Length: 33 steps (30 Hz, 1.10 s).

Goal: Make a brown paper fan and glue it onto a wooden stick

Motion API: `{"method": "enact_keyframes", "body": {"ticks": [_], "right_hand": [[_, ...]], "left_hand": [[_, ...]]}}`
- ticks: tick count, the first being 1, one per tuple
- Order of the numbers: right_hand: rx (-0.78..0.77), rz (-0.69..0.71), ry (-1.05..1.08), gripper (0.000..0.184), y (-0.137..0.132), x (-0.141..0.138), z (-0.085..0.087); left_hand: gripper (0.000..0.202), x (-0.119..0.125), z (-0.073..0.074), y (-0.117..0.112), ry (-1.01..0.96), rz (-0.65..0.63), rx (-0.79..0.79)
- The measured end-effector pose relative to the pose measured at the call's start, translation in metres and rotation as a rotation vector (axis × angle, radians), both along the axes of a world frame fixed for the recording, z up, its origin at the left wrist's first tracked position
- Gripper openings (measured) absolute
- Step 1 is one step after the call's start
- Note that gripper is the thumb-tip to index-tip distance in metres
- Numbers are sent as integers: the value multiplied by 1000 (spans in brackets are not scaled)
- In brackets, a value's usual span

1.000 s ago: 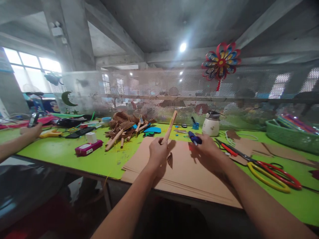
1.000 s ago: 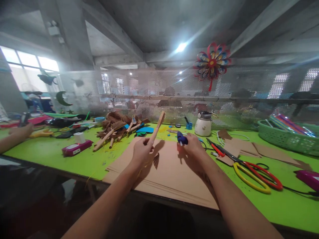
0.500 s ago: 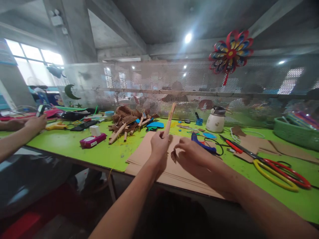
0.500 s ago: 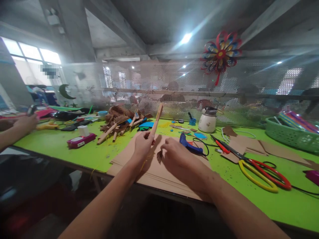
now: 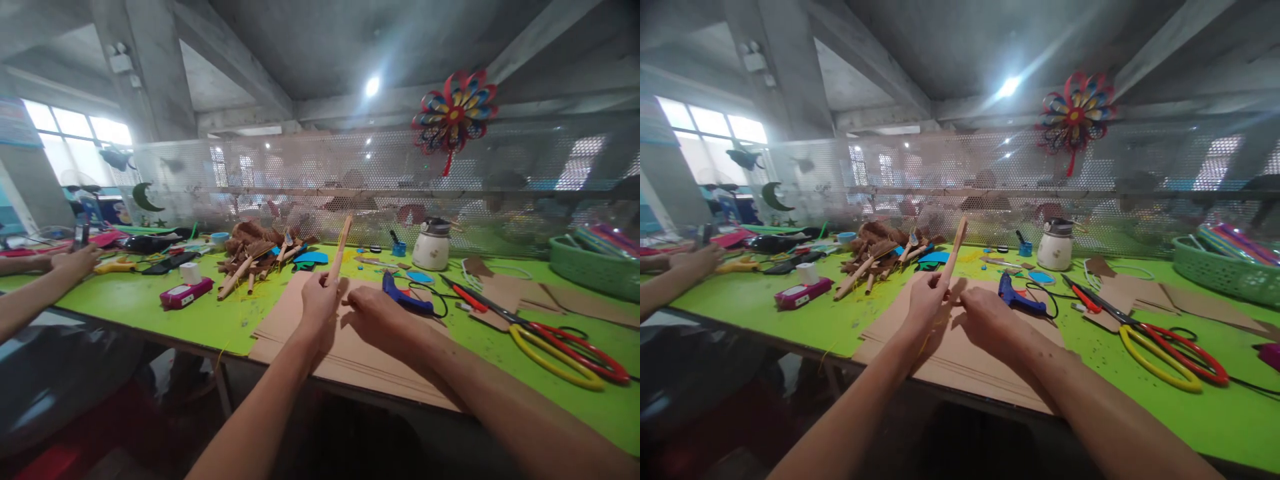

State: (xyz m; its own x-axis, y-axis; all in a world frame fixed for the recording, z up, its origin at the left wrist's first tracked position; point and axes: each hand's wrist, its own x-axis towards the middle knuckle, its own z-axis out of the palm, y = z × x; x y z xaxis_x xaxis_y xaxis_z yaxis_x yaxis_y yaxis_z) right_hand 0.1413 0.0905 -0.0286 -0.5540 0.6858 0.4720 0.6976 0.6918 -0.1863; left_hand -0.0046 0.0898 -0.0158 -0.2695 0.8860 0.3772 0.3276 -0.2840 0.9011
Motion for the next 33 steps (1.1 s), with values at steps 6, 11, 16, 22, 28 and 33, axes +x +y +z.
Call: {"method": "enact_keyframes", "body": {"ticks": [6,11,16,22,28,33], "right_hand": [[-378,125,805,5,1,26,28],[-696,353,1089,13,-8,29,40],[-874,447,1047,19,-10,33,38],[-691,392,1072,19,-9,28,39],[-581,247,895,30,-8,29,40],[-529,200,894,34,-5,31,38]], "left_hand": [[22,3,-3,0,118,-6,51],[18,9,-1,-10,279,-39,95],[18,14,0,-19,435,-76,215],[16,16,-3,-21,465,-47,264],[17,17,-3,-21,465,-61,264],[18,19,-4,-22,505,-45,265]]}}
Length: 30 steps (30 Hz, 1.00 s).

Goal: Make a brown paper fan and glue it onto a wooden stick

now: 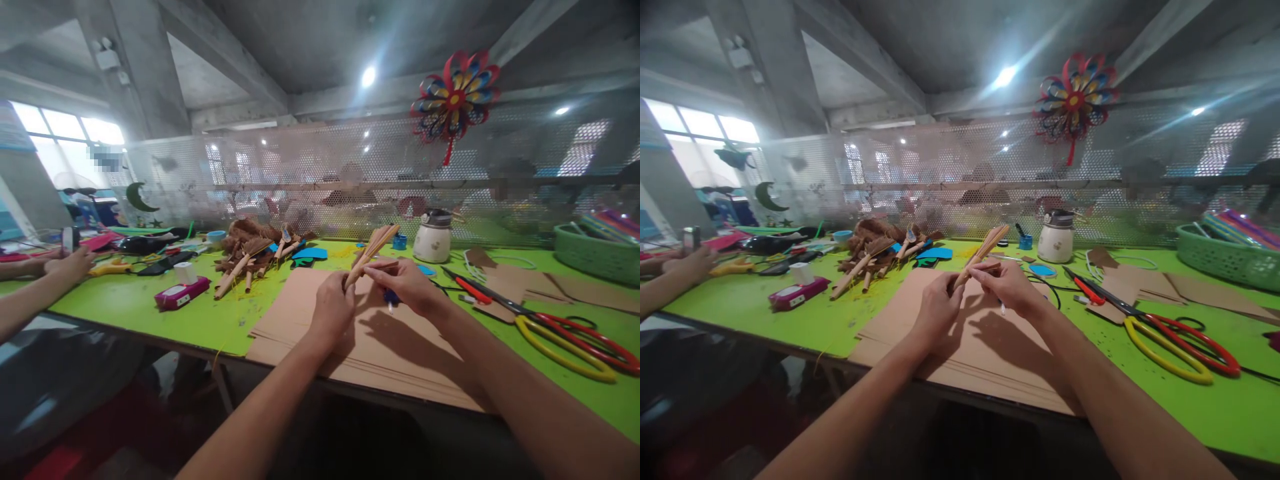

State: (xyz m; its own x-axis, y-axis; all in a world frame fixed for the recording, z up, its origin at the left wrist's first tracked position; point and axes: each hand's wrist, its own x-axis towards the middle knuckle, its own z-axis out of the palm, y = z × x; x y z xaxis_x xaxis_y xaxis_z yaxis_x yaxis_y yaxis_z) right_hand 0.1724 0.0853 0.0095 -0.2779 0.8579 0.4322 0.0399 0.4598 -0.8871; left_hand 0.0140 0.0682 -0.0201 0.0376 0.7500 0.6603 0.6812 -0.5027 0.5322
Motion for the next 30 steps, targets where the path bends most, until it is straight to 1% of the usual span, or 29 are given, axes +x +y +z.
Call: {"method": "enact_keyframes", "body": {"ticks": [5,8,10,17,25,30], "right_hand": [[-37,-74,130,33,4,-3,-3],[-43,-153,176,36,2,-9,-5],[-24,-202,152,37,1,-12,-6],[91,-293,50,40,-1,-18,-8],[170,-315,-17,36,-1,-19,-11],[172,-361,-6,35,-1,-21,-14]], "left_hand": [[16,1,-1,-2,15,-3,-2],[16,2,0,-3,11,-7,0],[15,3,-1,-2,16,-4,-4],[13,5,-2,-1,27,14,-4],[13,5,-4,-1,11,3,-9],[14,4,-3,-1,2,-8,-16]]}}
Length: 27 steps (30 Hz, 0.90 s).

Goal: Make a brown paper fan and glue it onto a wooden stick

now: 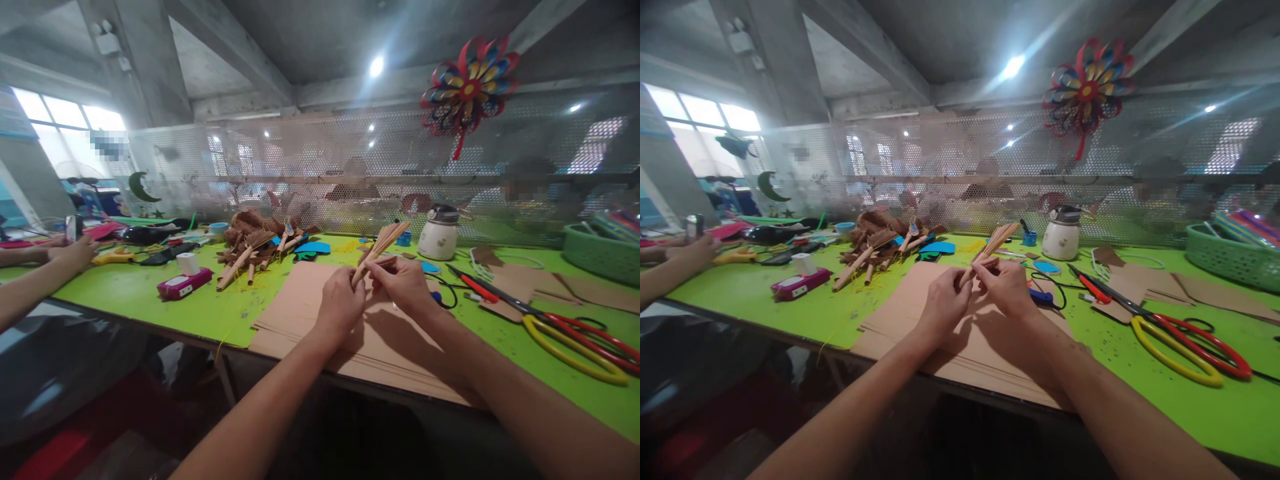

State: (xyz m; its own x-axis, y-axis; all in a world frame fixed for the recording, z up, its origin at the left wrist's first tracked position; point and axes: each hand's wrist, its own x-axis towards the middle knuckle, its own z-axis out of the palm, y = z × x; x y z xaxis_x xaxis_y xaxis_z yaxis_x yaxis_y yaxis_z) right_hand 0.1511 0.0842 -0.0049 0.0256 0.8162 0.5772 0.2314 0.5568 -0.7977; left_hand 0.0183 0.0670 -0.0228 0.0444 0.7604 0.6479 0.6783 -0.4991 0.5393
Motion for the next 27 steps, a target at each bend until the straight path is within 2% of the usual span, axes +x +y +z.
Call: {"method": "enact_keyframes", "body": {"ticks": [14,23,27], "right_hand": [[38,-46,-49,31,-2,-6,-2],[27,-8,-18,35,-1,-7,-4],[29,30,-6,34,3,-6,-6]], "left_hand": [[24,-1,3,1,-27,37,-3],[25,-1,4,3,-55,57,-9],[25,-4,4,6,-131,33,-72]]}}
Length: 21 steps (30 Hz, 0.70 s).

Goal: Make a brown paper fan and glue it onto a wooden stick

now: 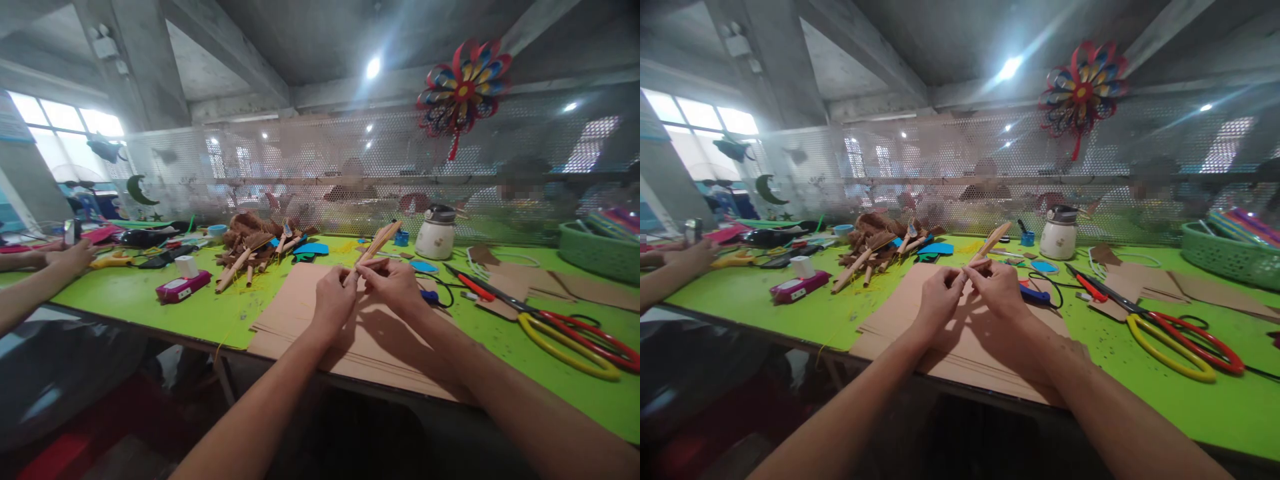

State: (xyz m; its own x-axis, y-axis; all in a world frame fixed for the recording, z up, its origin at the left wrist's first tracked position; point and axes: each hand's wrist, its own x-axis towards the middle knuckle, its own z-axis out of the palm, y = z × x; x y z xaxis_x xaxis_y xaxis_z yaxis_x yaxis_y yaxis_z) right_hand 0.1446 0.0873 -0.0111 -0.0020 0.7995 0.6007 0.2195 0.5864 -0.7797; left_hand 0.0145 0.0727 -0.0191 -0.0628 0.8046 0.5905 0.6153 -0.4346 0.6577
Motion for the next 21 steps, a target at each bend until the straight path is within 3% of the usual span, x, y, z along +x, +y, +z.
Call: {"method": "enact_keyframes", "body": {"ticks": [5,21], "right_hand": [[-46,104,44,36,0,0,3],[17,34,12,35,-1,2,6]], "left_hand": [[28,-2,0,3,-75,-40,-31],[28,-1,-1,4,-136,-94,-60]]}}
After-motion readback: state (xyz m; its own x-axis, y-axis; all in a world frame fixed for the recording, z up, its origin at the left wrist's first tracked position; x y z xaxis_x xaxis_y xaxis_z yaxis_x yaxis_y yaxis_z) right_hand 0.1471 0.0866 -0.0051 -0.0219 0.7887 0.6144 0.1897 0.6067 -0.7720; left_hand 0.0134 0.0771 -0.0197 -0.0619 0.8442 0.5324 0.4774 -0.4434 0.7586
